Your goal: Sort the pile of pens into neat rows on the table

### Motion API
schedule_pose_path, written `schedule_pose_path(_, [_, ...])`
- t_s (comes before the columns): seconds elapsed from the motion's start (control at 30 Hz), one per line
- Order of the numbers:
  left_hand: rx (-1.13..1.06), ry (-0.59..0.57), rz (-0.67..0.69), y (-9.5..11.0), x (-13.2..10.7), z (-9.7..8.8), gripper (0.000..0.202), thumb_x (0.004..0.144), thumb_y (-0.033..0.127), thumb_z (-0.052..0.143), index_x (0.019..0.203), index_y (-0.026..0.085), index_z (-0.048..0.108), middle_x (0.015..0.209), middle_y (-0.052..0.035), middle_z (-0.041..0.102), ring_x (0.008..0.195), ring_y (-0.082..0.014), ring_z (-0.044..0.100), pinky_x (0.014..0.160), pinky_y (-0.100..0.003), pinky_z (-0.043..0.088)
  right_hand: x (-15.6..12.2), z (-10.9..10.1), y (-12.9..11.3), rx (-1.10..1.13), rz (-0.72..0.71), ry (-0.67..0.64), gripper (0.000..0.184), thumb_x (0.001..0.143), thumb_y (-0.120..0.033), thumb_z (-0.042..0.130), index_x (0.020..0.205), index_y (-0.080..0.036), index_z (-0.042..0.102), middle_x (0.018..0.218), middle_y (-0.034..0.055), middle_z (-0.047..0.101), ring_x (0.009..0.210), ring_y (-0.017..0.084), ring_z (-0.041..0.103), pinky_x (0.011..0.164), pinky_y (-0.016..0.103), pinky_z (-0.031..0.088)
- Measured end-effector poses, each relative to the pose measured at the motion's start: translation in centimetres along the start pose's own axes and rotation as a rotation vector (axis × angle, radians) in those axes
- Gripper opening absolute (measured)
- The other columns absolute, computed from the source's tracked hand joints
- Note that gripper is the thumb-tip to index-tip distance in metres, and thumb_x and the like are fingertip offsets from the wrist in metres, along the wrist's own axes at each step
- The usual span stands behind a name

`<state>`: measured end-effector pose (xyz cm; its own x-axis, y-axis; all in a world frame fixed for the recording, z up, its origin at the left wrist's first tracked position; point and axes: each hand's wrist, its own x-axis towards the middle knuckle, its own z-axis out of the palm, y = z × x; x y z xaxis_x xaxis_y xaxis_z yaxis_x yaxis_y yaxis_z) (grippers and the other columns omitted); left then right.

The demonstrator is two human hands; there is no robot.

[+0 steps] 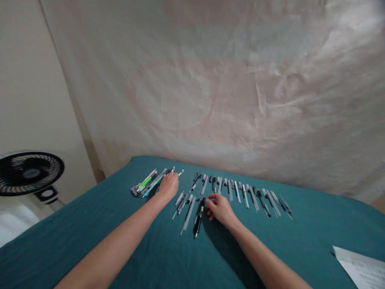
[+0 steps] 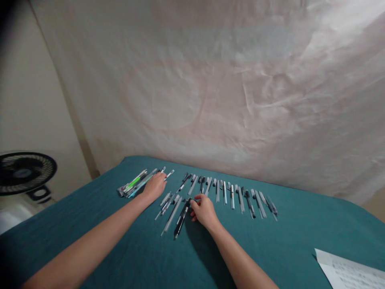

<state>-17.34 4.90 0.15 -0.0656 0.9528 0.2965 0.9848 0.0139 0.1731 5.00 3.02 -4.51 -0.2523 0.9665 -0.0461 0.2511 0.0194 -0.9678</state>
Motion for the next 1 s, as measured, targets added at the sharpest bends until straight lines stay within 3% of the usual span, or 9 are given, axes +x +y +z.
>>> schedule_pose_path(0.23, [0.028,-0.026,-0.093,0.2,0.6,0.8,0.019,0.079,0.017,0.041,0.091,0.009,0.055,0.097,-0.0175,0.056,0.096,-0.0260,0.054,0.082,-0.037,0.038,-0.1,-0.2,0.2,-0.021,-0.031,-0.006,0.020,0.071,-0.025,0.052,0.087,-0.015,0.050,0.052,-0.0039,0.054,0.038,0.011,0.055,0.029,0.017,0.041])
schedule_pose_path(0.4, [-0.051,-0.046,-0.146,0.1,0.5,0.0,0.021,0.079,0.016,0.042,0.092,0.008,0.056,0.095,-0.0185,0.058,0.093,-0.0243,0.056,0.080,-0.034,0.040,-0.4,-0.3,-0.1,-0.046,-0.038,-0.013,0.017,0.071,-0.022,0.050,0.086,-0.015,0.051,0.052,-0.0039,0.054,0.036,0.010,0.053,0.029,0.018,0.041])
schedule_pose_path(0.57, [-0.205,-0.060,-0.112,0.9,-0.3,-1.2,0.023,0.079,0.019,0.042,0.091,0.010,0.059,0.098,-0.0159,0.059,0.096,-0.0228,0.054,0.083,-0.032,0.038,-0.4,-0.4,-0.3,0.004,-0.027,-0.024,0.019,0.071,-0.026,0.053,0.086,-0.014,0.052,0.053,-0.0034,0.054,0.038,0.009,0.053,0.031,0.018,0.042])
schedule_pose_path(0.77, [-0.510,-0.187,0.042,5.9,-4.3,-2.3,0.026,0.080,0.027,0.041,0.095,0.016,0.060,0.090,-0.0036,0.064,0.082,-0.0141,0.058,0.073,-0.023,0.042,-0.7,-2.3,-2.9,0.376,-0.030,-0.013,0.032,0.071,-0.045,0.055,0.082,-0.015,0.056,0.070,0.0020,0.057,0.050,0.009,0.053,0.042,0.020,0.044])
schedule_pose_path(0.83, [-0.890,-0.334,0.075,7.8,-6.2,-2.7,0.027,0.079,0.028,0.043,0.093,0.014,0.060,0.089,-0.0051,0.064,0.082,-0.0158,0.057,0.073,-0.025,0.042,-0.8,-3.3,-3.9,0.491,-0.047,0.014,0.033,0.070,-0.047,0.057,0.082,-0.016,0.057,0.068,0.0009,0.054,0.051,0.008,0.050,0.044,0.019,0.042])
schedule_pose_path(1.0, [-1.308,-0.512,-0.119,11.0,-9.5,-3.1,0.023,0.073,0.031,0.053,0.089,0.015,0.057,0.082,-0.0037,0.061,0.077,-0.0137,0.055,0.068,-0.023,0.040,-1.3,-5.4,-5.5,0.448,-0.093,-0.043,0.035,0.065,-0.045,0.063,0.080,-0.013,0.061,0.056,-0.0018,0.049,0.049,0.008,0.045,0.047,0.020,0.038])
